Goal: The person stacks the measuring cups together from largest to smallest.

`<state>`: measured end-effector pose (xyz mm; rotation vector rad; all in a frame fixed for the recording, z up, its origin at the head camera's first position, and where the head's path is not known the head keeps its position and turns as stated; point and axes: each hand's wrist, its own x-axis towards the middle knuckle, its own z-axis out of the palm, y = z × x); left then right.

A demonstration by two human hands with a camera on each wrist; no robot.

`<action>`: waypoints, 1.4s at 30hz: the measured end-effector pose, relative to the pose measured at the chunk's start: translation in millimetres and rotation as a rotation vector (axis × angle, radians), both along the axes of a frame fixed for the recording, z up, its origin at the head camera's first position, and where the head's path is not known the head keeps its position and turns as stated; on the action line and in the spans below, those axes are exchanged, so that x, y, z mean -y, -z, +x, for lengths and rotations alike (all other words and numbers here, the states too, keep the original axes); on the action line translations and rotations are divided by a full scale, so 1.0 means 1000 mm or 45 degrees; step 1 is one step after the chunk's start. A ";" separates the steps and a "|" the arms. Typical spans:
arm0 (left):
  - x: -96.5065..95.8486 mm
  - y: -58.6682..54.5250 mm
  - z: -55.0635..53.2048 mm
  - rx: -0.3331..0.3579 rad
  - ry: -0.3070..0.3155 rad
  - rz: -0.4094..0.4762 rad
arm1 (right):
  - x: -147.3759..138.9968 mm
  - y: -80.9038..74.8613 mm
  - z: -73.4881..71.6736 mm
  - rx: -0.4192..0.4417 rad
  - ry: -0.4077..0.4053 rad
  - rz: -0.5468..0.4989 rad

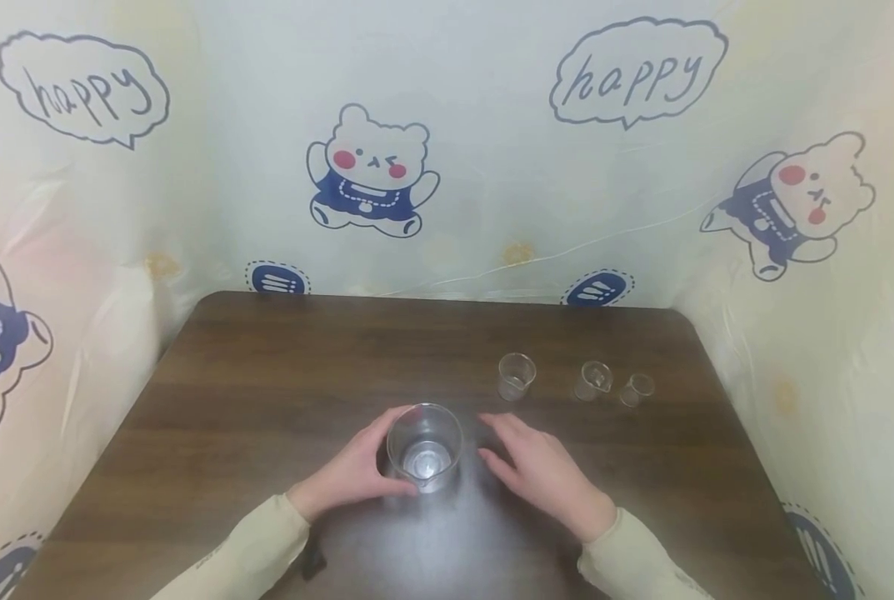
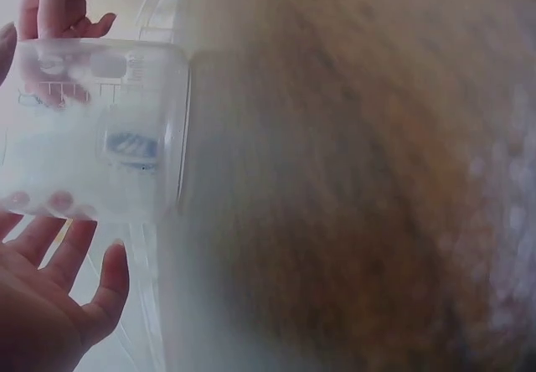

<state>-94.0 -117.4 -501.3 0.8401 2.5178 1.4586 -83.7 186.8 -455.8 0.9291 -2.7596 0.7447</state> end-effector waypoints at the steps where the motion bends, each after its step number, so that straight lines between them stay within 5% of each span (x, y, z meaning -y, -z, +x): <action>1: -0.001 0.001 0.000 -0.004 0.000 0.007 | -0.001 0.001 -0.001 -0.018 -0.002 0.013; 15: -0.003 -0.003 0.001 0.001 0.005 -0.026 | -0.013 -0.012 -0.027 -0.209 0.059 0.161; 32: -0.003 -0.006 0.000 0.047 0.001 -0.062 | -0.028 -0.030 -0.077 -0.155 0.141 0.314; 42: -0.002 -0.007 0.001 0.043 0.003 -0.052 | -0.032 -0.024 -0.096 -0.089 0.198 0.400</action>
